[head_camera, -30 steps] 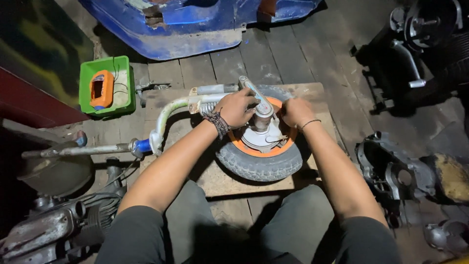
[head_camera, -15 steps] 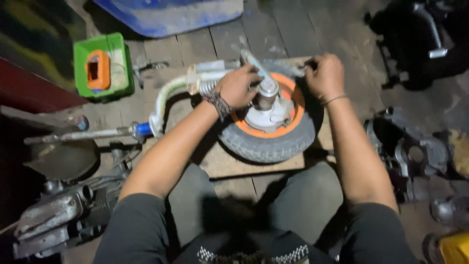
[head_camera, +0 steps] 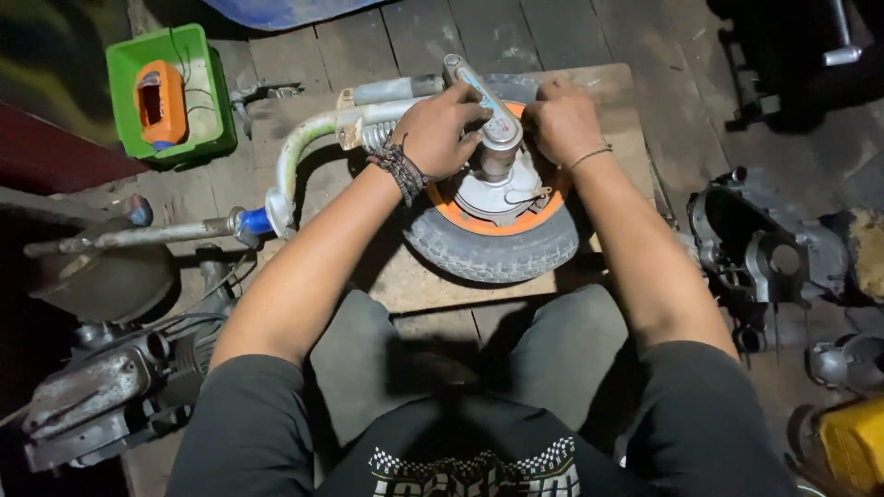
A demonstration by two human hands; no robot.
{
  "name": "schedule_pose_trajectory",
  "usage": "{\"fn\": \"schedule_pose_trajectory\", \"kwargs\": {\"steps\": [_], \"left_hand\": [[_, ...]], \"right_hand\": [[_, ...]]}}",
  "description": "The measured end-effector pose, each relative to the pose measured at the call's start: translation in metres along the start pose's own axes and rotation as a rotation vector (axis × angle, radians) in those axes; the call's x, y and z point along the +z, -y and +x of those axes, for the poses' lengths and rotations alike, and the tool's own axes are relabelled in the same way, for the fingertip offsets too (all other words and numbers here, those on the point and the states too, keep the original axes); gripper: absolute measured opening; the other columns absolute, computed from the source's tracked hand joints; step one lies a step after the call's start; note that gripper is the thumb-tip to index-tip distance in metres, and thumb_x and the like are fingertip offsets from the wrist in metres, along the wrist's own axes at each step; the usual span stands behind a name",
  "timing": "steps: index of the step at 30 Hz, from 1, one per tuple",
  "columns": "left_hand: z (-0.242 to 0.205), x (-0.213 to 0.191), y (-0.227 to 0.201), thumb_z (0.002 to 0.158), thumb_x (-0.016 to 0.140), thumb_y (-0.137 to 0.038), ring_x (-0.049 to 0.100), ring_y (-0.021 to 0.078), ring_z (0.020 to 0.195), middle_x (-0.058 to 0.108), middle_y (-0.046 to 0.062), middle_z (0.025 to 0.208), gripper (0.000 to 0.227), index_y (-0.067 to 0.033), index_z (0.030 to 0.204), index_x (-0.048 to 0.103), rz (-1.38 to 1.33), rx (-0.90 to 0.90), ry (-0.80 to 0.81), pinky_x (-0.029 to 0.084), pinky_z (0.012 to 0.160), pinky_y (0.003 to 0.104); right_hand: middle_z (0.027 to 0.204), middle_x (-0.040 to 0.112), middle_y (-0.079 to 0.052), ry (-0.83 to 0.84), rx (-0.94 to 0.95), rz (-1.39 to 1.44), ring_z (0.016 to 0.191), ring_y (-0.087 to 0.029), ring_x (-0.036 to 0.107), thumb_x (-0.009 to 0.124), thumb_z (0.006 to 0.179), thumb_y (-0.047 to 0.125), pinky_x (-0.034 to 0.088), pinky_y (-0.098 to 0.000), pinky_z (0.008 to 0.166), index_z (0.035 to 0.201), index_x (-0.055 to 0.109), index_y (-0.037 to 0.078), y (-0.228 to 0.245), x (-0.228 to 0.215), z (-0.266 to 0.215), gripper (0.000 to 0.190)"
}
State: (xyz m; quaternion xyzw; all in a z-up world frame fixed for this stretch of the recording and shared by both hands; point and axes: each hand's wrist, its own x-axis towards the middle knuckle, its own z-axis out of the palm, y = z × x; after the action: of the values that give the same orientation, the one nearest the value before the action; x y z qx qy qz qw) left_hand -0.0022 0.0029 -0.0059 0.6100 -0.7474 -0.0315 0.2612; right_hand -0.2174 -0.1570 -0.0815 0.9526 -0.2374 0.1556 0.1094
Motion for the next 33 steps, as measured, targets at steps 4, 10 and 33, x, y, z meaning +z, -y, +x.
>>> {"fn": "schedule_pose_trajectory", "kwargs": {"steps": [4,10,33], "left_hand": [[0.0,-0.002,0.002,0.083,0.073,-0.013,0.071,0.0274,0.088,0.064,0.004,0.121,0.031,-0.0097,0.113,0.077,-0.009,-0.004,0.015,0.06,0.078,0.039],[0.001,0.002,0.002,0.083,0.072,-0.012,0.07,0.0284,0.09,0.064,0.006,0.123,0.031,-0.007,0.113,0.077,-0.017,-0.005,0.044,0.058,0.08,0.04],[-0.002,0.006,0.003,0.082,0.072,-0.017,0.07,0.0318,0.092,0.064,0.01,0.123,0.036,-0.0116,0.117,0.076,0.029,-0.015,0.053,0.058,0.08,0.042]], "right_hand": [[0.097,0.066,-0.012,-0.042,0.185,0.218,0.089,-0.031,0.058,0.082,0.086,0.017,0.05,-0.0415,0.079,0.102,0.082,0.014,-0.036,-0.011,-0.005,0.016],[0.104,0.067,-0.018,0.28,0.159,0.101,0.103,-0.038,0.055,0.079,0.087,0.036,0.048,-0.0507,0.094,0.099,0.079,0.01,-0.034,0.013,-0.02,0.029],[0.093,0.073,-0.01,0.25,0.029,-0.059,0.087,-0.034,0.064,0.071,0.081,0.023,0.054,-0.0411,0.081,0.085,0.082,0.015,0.007,-0.028,-0.026,0.014]]}}
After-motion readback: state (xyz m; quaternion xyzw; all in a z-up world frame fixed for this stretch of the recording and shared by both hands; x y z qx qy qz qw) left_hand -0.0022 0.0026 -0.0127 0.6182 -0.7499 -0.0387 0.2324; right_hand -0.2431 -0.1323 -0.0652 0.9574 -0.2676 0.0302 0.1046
